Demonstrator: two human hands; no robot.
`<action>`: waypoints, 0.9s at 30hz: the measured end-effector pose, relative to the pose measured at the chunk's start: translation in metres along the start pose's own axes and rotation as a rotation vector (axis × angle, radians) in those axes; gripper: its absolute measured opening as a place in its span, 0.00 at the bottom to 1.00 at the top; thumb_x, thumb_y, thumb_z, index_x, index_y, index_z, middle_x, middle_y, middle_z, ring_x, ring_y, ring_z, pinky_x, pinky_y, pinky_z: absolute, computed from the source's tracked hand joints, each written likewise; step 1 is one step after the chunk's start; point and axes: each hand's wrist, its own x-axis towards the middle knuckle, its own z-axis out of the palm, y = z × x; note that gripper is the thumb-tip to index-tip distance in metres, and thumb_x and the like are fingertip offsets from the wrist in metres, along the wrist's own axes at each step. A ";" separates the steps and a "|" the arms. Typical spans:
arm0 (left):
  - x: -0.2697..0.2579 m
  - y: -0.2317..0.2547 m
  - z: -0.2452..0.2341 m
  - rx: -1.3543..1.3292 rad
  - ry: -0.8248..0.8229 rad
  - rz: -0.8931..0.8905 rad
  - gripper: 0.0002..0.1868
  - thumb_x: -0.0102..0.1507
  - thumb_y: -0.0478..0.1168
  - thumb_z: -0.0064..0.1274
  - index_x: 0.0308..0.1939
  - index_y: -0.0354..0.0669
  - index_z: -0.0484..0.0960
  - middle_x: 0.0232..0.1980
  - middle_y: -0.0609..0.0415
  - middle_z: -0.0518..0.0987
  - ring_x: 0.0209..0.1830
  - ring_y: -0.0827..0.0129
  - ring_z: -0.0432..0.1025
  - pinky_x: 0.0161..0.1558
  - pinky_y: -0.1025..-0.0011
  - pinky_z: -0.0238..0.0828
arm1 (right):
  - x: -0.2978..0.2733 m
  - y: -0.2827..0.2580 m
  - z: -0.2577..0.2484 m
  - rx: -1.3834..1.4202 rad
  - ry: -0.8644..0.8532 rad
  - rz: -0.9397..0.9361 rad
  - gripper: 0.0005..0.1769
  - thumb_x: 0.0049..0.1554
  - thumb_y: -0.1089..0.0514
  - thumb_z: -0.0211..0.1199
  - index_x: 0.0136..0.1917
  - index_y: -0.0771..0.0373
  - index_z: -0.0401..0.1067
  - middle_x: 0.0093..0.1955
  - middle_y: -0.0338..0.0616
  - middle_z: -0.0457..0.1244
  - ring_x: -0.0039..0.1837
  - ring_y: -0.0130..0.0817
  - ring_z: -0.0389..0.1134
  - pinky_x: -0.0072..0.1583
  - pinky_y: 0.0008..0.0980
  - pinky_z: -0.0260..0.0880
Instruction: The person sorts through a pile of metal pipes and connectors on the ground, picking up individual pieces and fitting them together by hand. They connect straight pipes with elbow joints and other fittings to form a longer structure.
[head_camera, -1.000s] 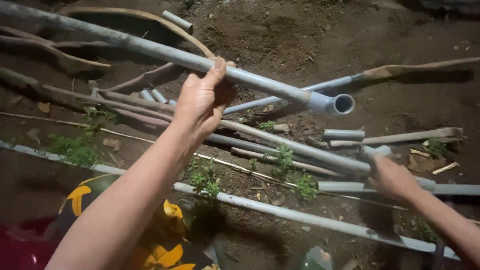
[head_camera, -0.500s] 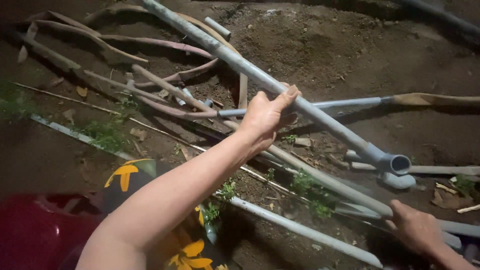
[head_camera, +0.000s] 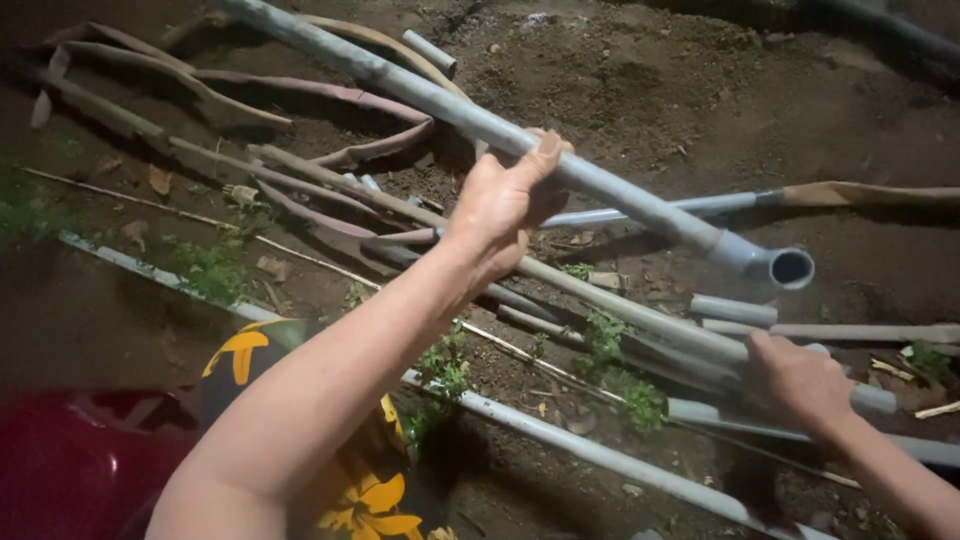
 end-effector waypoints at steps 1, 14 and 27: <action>-0.006 0.009 0.002 0.011 0.033 -0.032 0.20 0.49 0.42 0.59 0.41 0.39 0.72 0.33 0.49 0.77 0.40 0.60 0.67 0.47 0.68 0.57 | 0.000 -0.003 -0.004 0.036 -0.024 0.019 0.19 0.52 0.35 0.47 0.47 0.48 0.56 0.46 0.38 0.65 0.43 0.47 0.70 0.42 0.44 0.69; -0.023 0.054 -0.005 -0.127 0.135 -0.011 0.30 0.45 0.39 0.58 0.48 0.40 0.63 0.43 0.46 0.79 0.46 0.66 0.71 0.53 0.69 0.64 | -0.008 0.009 -0.040 0.061 -0.094 0.303 0.38 0.41 0.18 0.48 0.57 0.38 0.66 0.53 0.41 0.70 0.53 0.48 0.73 0.49 0.41 0.72; -0.017 0.050 -0.012 -0.135 0.039 0.059 0.23 0.45 0.43 0.60 0.38 0.37 0.70 0.39 0.44 0.81 0.31 0.65 0.73 0.29 0.68 0.68 | 0.026 0.019 0.017 0.197 -0.160 -0.025 0.19 0.52 0.44 0.51 0.53 0.52 0.61 0.52 0.51 0.65 0.53 0.52 0.68 0.52 0.47 0.67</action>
